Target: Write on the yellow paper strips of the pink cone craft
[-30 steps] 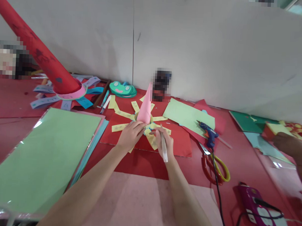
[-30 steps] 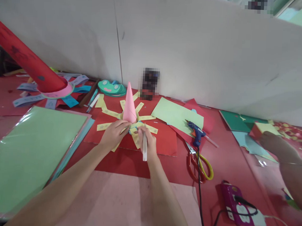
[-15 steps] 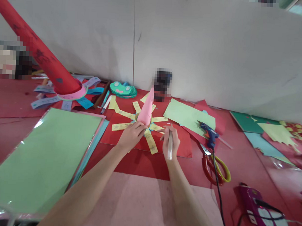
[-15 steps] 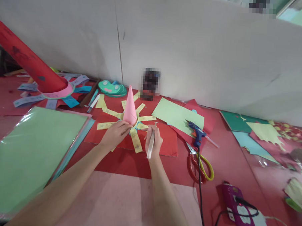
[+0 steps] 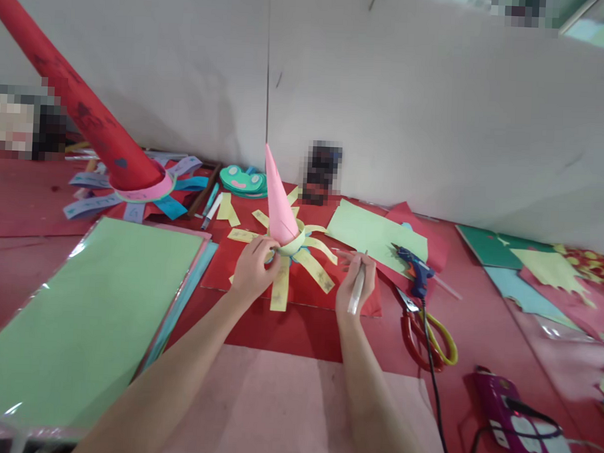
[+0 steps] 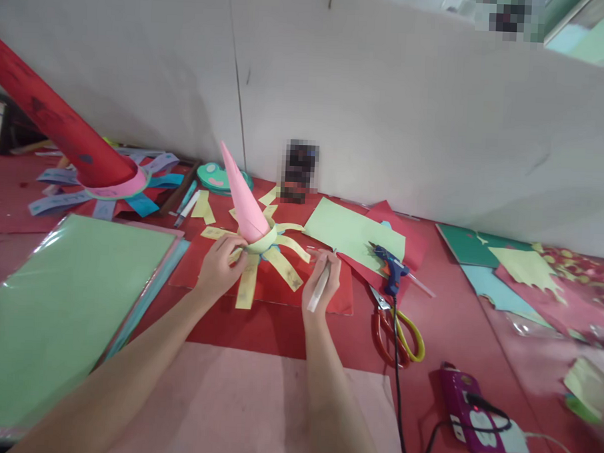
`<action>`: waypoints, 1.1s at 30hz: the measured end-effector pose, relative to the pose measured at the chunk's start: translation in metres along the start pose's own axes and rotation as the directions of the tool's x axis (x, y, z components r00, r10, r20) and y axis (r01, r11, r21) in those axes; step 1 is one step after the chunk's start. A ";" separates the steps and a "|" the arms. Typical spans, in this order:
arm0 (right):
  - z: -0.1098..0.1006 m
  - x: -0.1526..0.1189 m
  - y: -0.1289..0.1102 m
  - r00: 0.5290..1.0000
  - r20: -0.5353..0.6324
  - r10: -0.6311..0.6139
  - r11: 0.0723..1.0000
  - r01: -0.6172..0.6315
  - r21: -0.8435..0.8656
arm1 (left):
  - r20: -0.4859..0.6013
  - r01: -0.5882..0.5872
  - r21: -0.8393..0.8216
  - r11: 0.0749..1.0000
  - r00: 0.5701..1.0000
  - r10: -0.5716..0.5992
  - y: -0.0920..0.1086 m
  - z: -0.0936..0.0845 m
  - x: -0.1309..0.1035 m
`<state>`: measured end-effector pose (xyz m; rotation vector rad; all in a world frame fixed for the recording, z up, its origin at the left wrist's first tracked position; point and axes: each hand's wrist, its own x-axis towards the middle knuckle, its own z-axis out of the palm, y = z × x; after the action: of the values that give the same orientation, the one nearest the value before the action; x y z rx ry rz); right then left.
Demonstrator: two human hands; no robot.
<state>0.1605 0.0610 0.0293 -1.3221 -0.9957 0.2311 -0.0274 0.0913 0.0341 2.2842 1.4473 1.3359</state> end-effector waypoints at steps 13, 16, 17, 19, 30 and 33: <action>0.000 0.002 -0.003 0.999 -0.012 -0.037 0.999 0.037 0.008 | 0.161 -0.058 -0.017 0.998 0.985 0.060 0.004 0.000 -0.001; 0.000 0.000 -0.004 0.999 0.008 -0.054 0.998 0.054 0.022 | 0.253 -0.100 0.001 0.995 0.963 0.096 0.004 0.002 -0.003; 0.000 0.000 -0.005 0.998 0.012 -0.059 0.998 0.058 0.022 | 0.278 -0.105 0.010 0.994 0.956 0.098 0.003 0.003 -0.003; 0.001 0.000 -0.005 0.998 0.016 -0.062 0.998 0.062 0.017 | 0.313 -0.098 0.023 0.995 0.946 0.086 0.003 0.004 -0.004; 0.000 0.002 -0.001 0.990 0.078 -0.121 0.992 0.122 -0.009 | -0.012 0.181 -0.036 0.983 0.983 -0.182 -0.001 -0.003 0.000; 0.000 0.000 0.003 0.988 0.131 -0.076 0.997 0.073 0.032 | -0.019 0.202 -0.036 0.979 0.979 -0.203 -0.002 -0.003 0.000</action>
<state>0.1617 0.0616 0.0268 -1.2551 -1.1478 0.2770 -0.0312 0.0916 0.0352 2.0428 1.6011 1.3190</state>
